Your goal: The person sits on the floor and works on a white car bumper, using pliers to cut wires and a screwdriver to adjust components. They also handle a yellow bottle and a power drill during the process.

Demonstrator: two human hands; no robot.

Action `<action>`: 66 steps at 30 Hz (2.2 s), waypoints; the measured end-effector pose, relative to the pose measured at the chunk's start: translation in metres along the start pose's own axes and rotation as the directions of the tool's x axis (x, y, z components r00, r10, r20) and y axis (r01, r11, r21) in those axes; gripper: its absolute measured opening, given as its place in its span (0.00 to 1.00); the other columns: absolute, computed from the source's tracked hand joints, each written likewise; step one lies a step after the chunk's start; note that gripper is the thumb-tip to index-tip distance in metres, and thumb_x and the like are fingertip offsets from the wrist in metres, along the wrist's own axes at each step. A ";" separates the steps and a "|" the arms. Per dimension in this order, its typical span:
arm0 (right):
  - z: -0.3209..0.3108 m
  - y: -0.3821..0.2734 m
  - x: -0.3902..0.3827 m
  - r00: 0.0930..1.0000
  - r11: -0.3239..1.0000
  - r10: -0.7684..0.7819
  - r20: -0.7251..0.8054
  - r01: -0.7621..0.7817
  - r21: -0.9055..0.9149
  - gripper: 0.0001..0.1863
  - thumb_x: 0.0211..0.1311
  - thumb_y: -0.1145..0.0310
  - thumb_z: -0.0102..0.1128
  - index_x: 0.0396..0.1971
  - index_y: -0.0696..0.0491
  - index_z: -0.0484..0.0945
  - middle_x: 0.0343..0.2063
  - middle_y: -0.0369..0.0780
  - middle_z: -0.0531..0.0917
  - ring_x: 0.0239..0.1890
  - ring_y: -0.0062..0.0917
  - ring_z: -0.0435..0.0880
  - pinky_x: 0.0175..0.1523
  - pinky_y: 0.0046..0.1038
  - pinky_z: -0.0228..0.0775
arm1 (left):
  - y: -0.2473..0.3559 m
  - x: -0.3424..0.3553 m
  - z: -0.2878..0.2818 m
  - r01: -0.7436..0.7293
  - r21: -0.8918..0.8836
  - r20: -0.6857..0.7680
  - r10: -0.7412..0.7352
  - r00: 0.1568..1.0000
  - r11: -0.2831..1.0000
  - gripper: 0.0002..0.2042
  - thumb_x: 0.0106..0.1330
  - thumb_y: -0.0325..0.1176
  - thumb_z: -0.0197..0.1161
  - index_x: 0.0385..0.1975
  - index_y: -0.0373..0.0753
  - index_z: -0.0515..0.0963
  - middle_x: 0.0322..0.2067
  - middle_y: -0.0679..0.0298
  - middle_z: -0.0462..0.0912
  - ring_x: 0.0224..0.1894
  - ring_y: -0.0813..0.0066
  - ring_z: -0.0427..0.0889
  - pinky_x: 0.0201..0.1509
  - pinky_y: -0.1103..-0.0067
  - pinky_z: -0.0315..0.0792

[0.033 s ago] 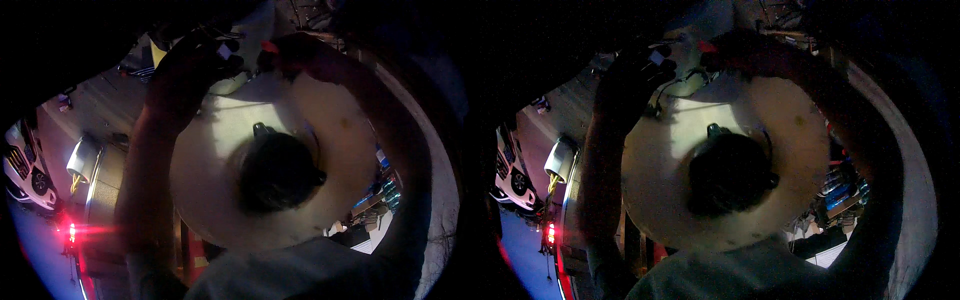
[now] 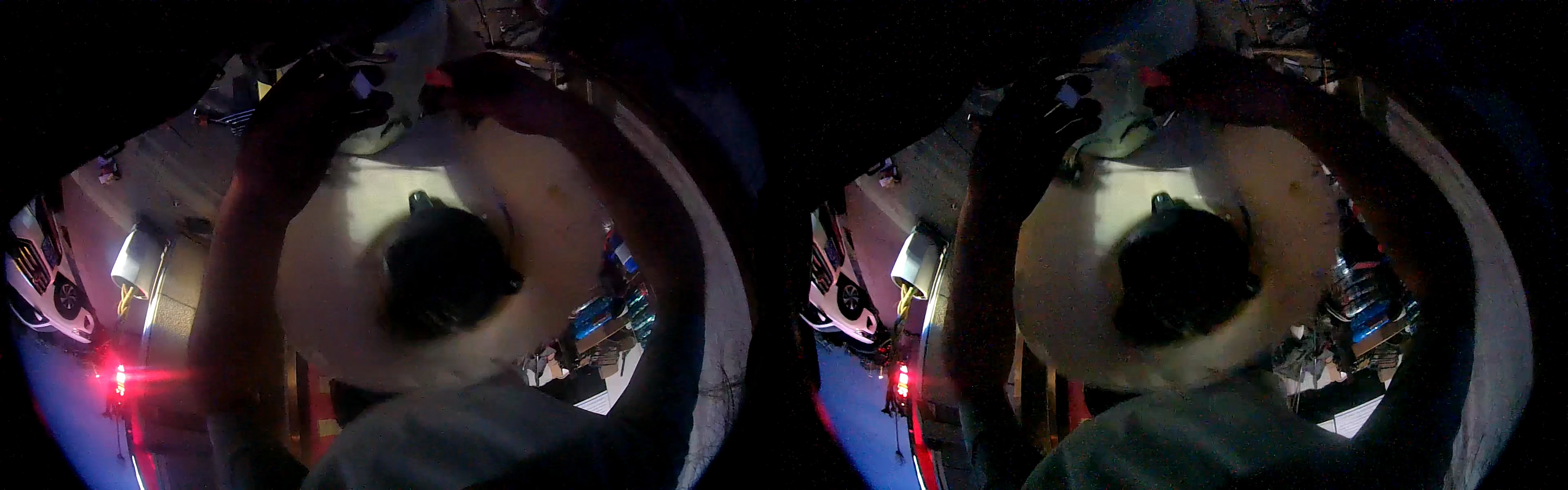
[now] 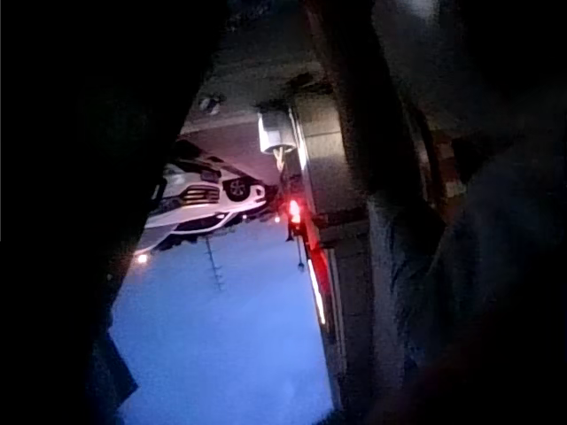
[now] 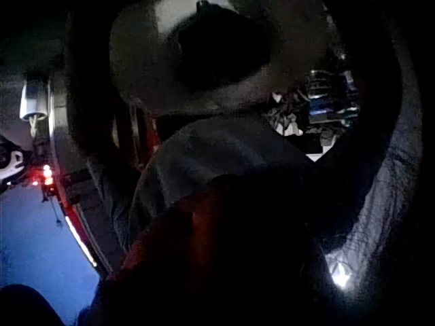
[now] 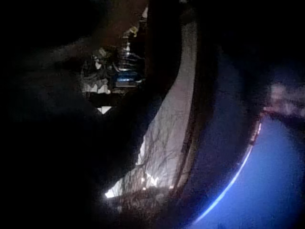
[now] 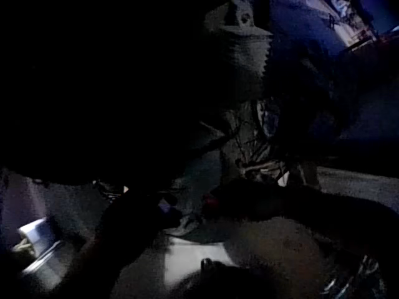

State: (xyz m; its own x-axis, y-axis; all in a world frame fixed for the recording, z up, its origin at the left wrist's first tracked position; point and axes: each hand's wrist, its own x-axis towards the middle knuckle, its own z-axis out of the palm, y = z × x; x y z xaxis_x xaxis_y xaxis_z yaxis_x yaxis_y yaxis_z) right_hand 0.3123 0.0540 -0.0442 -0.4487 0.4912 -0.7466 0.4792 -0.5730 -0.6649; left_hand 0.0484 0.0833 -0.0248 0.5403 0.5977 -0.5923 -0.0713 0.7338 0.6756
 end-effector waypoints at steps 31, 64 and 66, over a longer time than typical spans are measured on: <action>0.071 0.106 -0.126 0.984 0.841 0.138 -0.110 -0.175 -0.511 0.48 0.44 0.77 0.58 0.68 0.60 0.45 0.25 0.53 0.79 0.29 0.49 0.79 0.35 0.43 0.74 | -0.142 -0.079 0.003 0.004 0.978 0.028 -0.147 0.989 0.210 0.24 0.59 0.33 0.66 0.54 0.40 0.66 0.45 0.49 0.77 0.45 0.46 0.79 0.42 0.60 0.74; 0.233 0.282 -0.409 0.735 0.842 0.453 -0.504 -0.538 -0.028 0.45 0.46 0.85 0.53 0.69 0.49 0.54 0.43 0.53 0.77 0.47 0.48 0.76 0.51 0.44 0.68 | -0.312 -0.170 0.242 -0.345 0.862 0.432 -0.183 0.883 0.371 0.08 0.64 0.34 0.58 0.30 0.36 0.77 0.30 0.52 0.80 0.33 0.49 0.79 0.35 0.62 0.72; 0.241 0.280 -0.430 0.654 0.839 0.418 -0.631 -0.544 -0.008 0.45 0.46 0.85 0.53 0.69 0.48 0.54 0.49 0.53 0.76 0.51 0.48 0.74 0.55 0.44 0.66 | -0.300 -0.159 0.256 -0.385 0.823 0.474 -0.131 0.871 0.418 0.07 0.65 0.33 0.58 0.29 0.35 0.76 0.29 0.52 0.80 0.31 0.49 0.79 0.34 0.62 0.72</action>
State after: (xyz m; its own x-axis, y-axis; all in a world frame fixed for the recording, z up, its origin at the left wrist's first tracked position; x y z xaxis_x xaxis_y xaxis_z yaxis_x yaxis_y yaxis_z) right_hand 0.4577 -0.4752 0.0960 0.3826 0.4957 -0.7797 0.6520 -0.7428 -0.1523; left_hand 0.1984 -0.3144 -0.0214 0.8771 0.2716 -0.3963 0.4523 -0.1888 0.8717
